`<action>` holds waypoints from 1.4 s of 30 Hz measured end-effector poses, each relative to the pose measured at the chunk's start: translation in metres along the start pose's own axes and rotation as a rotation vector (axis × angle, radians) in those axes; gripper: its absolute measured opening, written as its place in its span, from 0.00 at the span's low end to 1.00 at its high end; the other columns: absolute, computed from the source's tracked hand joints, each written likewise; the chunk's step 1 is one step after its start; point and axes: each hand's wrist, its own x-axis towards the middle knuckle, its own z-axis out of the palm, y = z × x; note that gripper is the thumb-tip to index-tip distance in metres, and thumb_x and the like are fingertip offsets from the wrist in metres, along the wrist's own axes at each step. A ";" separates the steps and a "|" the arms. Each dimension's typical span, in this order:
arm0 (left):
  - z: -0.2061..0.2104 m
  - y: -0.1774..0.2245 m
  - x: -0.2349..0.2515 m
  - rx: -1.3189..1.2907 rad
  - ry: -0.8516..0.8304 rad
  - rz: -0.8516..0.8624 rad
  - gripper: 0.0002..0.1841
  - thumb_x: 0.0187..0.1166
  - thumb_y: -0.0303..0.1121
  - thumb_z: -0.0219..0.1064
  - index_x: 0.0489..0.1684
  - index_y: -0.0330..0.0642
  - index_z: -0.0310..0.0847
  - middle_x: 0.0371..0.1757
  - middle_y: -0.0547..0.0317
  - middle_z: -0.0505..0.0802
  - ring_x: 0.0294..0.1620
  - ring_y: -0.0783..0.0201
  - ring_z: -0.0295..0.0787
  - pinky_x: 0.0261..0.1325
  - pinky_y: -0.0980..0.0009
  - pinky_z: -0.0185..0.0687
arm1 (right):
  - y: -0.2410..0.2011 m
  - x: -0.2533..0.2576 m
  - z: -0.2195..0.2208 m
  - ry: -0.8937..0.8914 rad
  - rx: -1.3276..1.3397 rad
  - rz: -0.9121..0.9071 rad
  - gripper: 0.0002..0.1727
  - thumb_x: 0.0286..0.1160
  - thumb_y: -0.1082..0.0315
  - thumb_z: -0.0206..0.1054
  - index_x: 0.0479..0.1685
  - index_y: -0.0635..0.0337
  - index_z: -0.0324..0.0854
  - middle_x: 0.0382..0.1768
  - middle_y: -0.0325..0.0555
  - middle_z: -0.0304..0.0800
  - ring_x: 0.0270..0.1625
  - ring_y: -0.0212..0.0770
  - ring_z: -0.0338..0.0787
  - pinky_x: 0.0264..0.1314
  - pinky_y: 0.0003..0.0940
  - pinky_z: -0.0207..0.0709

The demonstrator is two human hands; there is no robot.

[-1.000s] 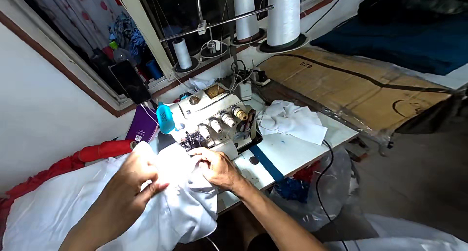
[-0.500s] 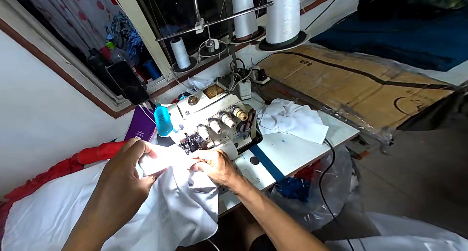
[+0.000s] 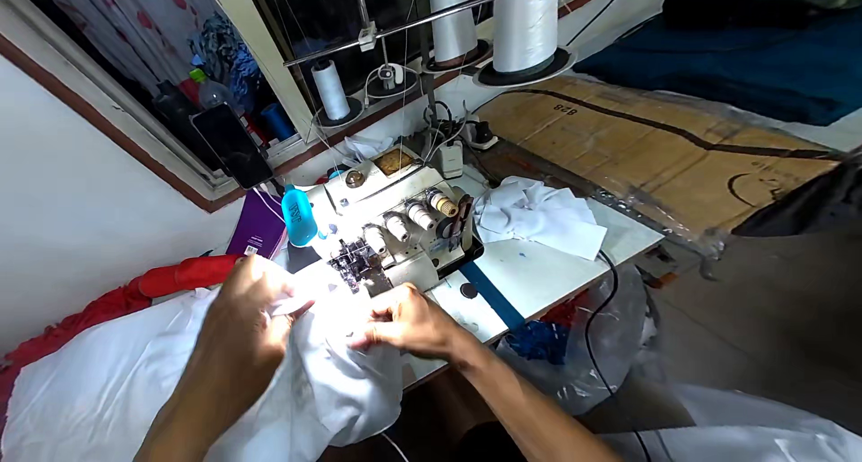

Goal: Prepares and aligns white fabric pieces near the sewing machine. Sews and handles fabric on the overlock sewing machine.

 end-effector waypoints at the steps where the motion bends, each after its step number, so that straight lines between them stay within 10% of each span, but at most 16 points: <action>1: 0.011 0.000 -0.009 -0.057 -0.049 0.090 0.10 0.76 0.44 0.68 0.34 0.50 0.91 0.46 0.62 0.91 0.52 0.62 0.86 0.55 0.58 0.82 | -0.003 -0.015 0.002 -0.014 -0.013 -0.004 0.22 0.70 0.48 0.77 0.23 0.60 0.87 0.21 0.37 0.84 0.26 0.28 0.78 0.35 0.34 0.71; 4: 0.050 0.012 -0.043 -0.261 -0.259 0.247 0.10 0.84 0.39 0.63 0.35 0.49 0.89 0.56 0.55 0.93 0.68 0.56 0.86 0.70 0.57 0.83 | 0.011 -0.066 0.020 0.077 -0.074 -0.059 0.25 0.67 0.43 0.77 0.21 0.59 0.88 0.18 0.41 0.84 0.23 0.34 0.81 0.29 0.38 0.73; 11: 0.070 0.023 -0.060 -0.298 -0.282 0.350 0.08 0.81 0.34 0.60 0.38 0.47 0.86 0.41 0.62 0.93 0.54 0.65 0.91 0.75 0.61 0.78 | 0.016 -0.099 0.040 0.254 -0.141 -0.122 0.18 0.69 0.50 0.77 0.25 0.55 0.90 0.22 0.38 0.90 0.28 0.29 0.87 0.31 0.31 0.79; 17: 0.073 0.039 -0.073 -0.182 -0.085 0.332 0.12 0.80 0.29 0.55 0.30 0.47 0.84 0.47 0.59 0.94 0.65 0.58 0.87 0.72 0.64 0.79 | 0.015 -0.107 0.045 0.301 -0.156 -0.155 0.19 0.67 0.46 0.78 0.25 0.53 0.90 0.22 0.37 0.90 0.28 0.27 0.88 0.31 0.27 0.80; 25: 0.071 0.036 -0.071 -0.357 -0.228 0.287 0.14 0.85 0.42 0.58 0.34 0.46 0.84 0.29 0.61 0.87 0.34 0.65 0.84 0.39 0.70 0.77 | 0.013 -0.113 0.049 0.421 -0.270 -0.207 0.15 0.70 0.50 0.77 0.29 0.52 0.92 0.27 0.36 0.94 0.33 0.27 0.91 0.36 0.26 0.85; 29: 0.078 0.036 -0.073 -0.395 -0.242 0.257 0.15 0.87 0.40 0.59 0.32 0.44 0.83 0.51 0.58 0.94 0.52 0.65 0.88 0.56 0.70 0.82 | 0.010 -0.115 0.051 0.442 -0.333 -0.199 0.15 0.68 0.49 0.77 0.29 0.51 0.91 0.27 0.34 0.94 0.33 0.27 0.91 0.35 0.26 0.84; 35: 0.088 0.037 -0.084 -0.466 -0.206 0.201 0.12 0.85 0.39 0.61 0.32 0.44 0.84 0.32 0.62 0.89 0.45 0.65 0.84 0.55 0.71 0.76 | 0.013 -0.119 0.057 0.439 -0.360 -0.167 0.14 0.66 0.50 0.78 0.30 0.50 0.91 0.28 0.33 0.93 0.33 0.26 0.90 0.34 0.26 0.84; 42: 0.085 0.044 -0.091 -0.383 -0.047 0.170 0.08 0.81 0.40 0.66 0.41 0.46 0.84 0.35 0.65 0.90 0.46 0.68 0.86 0.56 0.75 0.80 | 0.015 -0.117 0.057 0.388 -0.339 -0.274 0.17 0.76 0.48 0.73 0.32 0.53 0.90 0.27 0.36 0.92 0.33 0.29 0.90 0.36 0.24 0.83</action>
